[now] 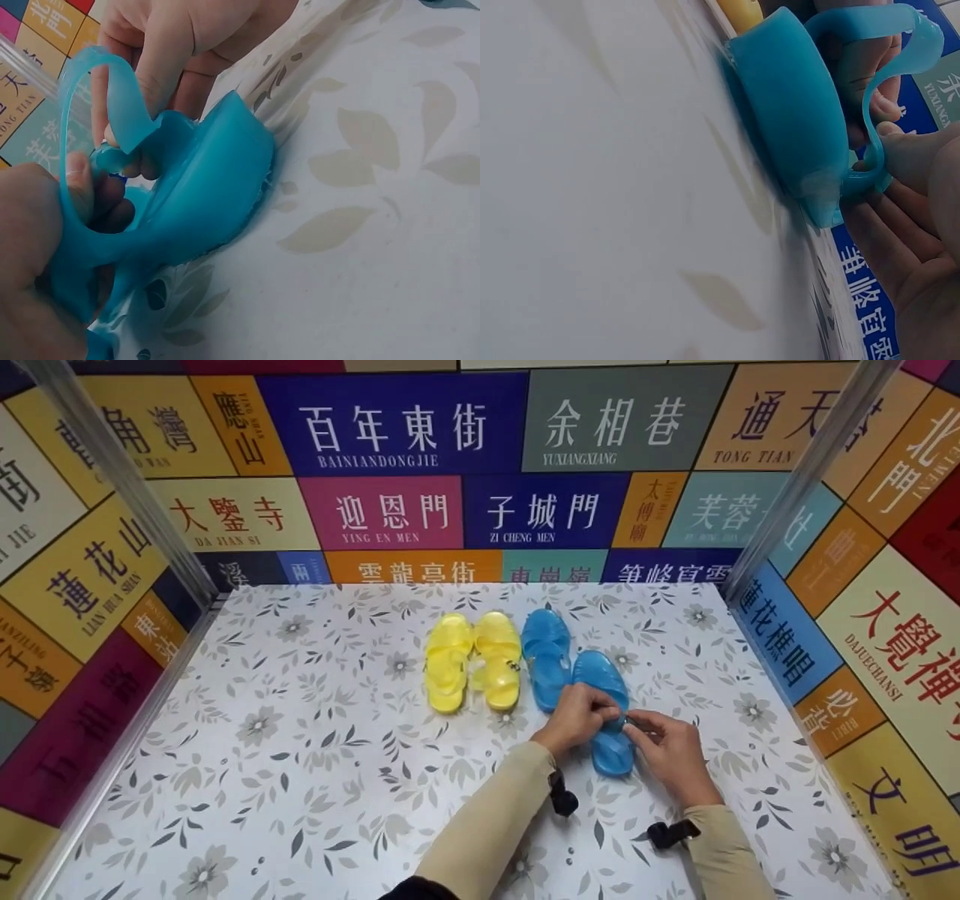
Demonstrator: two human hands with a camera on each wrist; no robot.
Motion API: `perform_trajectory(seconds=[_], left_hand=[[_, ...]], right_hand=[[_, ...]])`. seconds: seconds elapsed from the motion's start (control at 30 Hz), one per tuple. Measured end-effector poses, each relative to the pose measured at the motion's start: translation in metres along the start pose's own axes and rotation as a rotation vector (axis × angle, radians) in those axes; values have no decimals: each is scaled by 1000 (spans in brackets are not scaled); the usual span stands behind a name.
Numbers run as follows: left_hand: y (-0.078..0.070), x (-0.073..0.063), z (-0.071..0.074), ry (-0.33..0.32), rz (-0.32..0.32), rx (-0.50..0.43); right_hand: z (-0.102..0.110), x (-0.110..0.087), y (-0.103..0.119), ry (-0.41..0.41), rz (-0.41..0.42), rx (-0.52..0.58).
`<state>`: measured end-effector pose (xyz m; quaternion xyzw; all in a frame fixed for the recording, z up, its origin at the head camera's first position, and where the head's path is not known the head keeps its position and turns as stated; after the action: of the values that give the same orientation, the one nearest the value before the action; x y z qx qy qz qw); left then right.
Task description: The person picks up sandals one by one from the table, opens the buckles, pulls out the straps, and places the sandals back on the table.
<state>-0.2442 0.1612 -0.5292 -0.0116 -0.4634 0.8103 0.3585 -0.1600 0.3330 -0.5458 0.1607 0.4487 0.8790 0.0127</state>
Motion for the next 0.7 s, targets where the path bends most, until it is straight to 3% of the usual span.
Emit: perform_trajectory(seconds=[0.17,0.27,0.4,0.7], left_hand=[[-3,3,3,104,-70,30],[-3,4,1,127,-106,75],[-4,6,-1,76,-79,86],[-2,4,-1,-15,-8,-6]], right_hand=[[0,1,1,-11,-8,0],[-2,0,1,-8,-12,-3],[-3,1,3,10,-7,-11],[-1,2,4,20,-24,-17]])
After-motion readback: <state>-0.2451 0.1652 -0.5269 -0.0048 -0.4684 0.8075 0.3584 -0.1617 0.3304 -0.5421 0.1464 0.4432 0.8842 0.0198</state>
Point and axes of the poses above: each hand's wrist, its own x-axis towards the middle knuckle, its own z-axis out of the back of the hand, y = z × x, the point moved 1 cm from there along x, towards the middle knuckle, and after that the axes turned 10 degrees about -z, right-handed, at the moved point
